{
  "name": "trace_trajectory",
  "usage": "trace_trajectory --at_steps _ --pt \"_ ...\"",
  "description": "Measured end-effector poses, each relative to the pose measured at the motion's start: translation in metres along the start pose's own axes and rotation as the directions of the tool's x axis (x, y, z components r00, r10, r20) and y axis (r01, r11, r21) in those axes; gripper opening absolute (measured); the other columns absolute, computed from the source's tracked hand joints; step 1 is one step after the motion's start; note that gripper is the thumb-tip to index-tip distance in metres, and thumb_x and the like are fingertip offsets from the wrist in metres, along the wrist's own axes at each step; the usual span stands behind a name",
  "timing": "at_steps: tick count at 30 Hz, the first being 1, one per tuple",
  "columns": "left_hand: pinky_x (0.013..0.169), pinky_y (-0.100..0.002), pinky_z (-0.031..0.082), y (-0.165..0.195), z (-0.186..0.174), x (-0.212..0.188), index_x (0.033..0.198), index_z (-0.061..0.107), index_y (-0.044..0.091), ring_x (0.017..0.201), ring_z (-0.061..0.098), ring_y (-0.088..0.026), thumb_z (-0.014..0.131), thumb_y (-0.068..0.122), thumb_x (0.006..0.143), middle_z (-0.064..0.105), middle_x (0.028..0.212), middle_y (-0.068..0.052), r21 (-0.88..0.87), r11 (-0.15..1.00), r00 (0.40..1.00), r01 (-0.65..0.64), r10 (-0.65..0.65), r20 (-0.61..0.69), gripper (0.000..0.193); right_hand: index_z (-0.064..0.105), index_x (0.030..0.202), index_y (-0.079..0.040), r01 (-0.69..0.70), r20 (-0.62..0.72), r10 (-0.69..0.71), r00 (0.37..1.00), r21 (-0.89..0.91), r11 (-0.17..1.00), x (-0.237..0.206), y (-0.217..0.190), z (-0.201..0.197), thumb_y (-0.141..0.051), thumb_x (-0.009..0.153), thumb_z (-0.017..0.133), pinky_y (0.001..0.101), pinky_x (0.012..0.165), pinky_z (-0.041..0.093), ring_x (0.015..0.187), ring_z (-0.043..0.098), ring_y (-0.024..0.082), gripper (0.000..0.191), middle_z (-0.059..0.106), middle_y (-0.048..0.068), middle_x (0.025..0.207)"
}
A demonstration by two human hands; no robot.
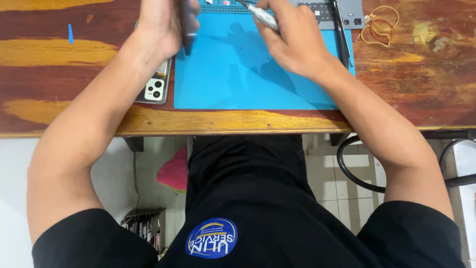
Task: The person applies adhesive to a smartphone back cover and aligns it over the phone chassis. Then the person uses a precision knife to pry open a second smartphone and remove its back cover.
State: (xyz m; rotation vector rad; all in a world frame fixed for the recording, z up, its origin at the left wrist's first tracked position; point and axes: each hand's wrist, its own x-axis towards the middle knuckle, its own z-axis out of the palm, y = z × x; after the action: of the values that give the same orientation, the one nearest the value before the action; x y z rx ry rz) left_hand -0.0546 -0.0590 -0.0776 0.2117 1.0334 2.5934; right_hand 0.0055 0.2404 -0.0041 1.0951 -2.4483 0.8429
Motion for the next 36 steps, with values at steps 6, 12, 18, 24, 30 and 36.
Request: trace_trajectory --at_steps 6,12,18,24,30,36 --pt "0.064 -0.017 0.041 0.007 -0.009 -0.012 0.088 0.053 0.013 0.072 0.045 -0.003 0.063 0.047 0.099 0.049 0.081 0.005 -0.23 0.942 0.845 0.243 -0.089 0.527 0.037 0.061 0.113 -0.002 -0.101 0.113 0.097 0.989 0.028 0.995 -0.001 -0.023 -0.005 -0.012 0.104 0.068 0.0402 0.051 0.044 0.053 0.062 0.03 0.015 0.061 0.013 0.065" --pt "0.063 -0.021 0.038 0.002 -0.008 -0.01 0.092 0.057 0.012 0.074 0.042 -0.009 0.061 0.063 0.09 0.048 0.083 0.004 -0.226 0.952 0.774 0.208 -0.019 0.633 0.051 0.071 0.102 -0.004 -0.012 0.119 0.015 0.993 -0.019 1.0 -0.001 -0.024 -0.003 -0.013 0.101 0.071 0.0418 0.056 0.047 0.058 0.063 0.032 0.009 0.064 0.014 0.068" --pt "0.063 -0.021 0.037 0.0 -0.01 -0.016 0.096 0.052 0.009 0.072 0.038 -0.008 0.06 0.072 0.085 0.045 0.089 0.001 -0.112 0.983 0.853 0.145 -0.066 0.518 0.065 0.073 0.1 -0.001 -0.039 0.177 0.042 0.983 -0.023 0.999 -0.001 -0.025 -0.002 -0.017 0.096 0.072 0.0412 0.053 0.046 0.053 0.062 0.03 0.016 0.061 0.013 0.062" --pt "0.062 -0.021 0.038 -0.002 -0.02 -0.01 0.095 0.052 0.01 0.073 0.04 -0.008 0.058 0.074 0.09 0.046 0.087 0.001 -0.174 0.959 0.784 0.223 -0.07 0.617 0.065 0.068 0.09 0.0 -0.083 0.259 0.066 0.964 0.053 0.995 0.0 -0.04 -0.005 -0.028 0.104 0.072 0.0384 0.051 0.044 0.049 0.057 0.026 0.031 0.058 0.012 0.059" --pt "0.064 -0.022 0.039 -0.015 -0.016 -0.006 0.098 0.054 0.011 0.073 0.041 -0.008 0.061 0.066 0.089 0.048 0.089 0.003 -0.142 0.981 0.813 0.131 -0.024 0.582 0.056 0.068 0.11 0.001 0.122 0.175 -0.163 0.971 0.22 0.968 -0.008 -0.067 0.001 -0.018 0.103 0.073 0.0339 0.052 0.047 0.058 0.063 0.022 0.02 0.065 0.011 0.073" --pt "0.064 -0.023 0.04 -0.027 -0.013 -0.007 0.1 0.053 0.011 0.072 0.041 -0.008 0.057 0.066 0.092 0.046 0.089 0.003 -0.123 0.988 0.854 0.089 -0.012 0.52 0.056 0.072 0.118 -0.001 0.163 0.175 -0.204 0.963 0.225 0.961 -0.01 -0.074 0.005 -0.014 0.103 0.075 0.0321 0.057 0.051 0.063 0.065 0.021 0.02 0.071 0.012 0.086"
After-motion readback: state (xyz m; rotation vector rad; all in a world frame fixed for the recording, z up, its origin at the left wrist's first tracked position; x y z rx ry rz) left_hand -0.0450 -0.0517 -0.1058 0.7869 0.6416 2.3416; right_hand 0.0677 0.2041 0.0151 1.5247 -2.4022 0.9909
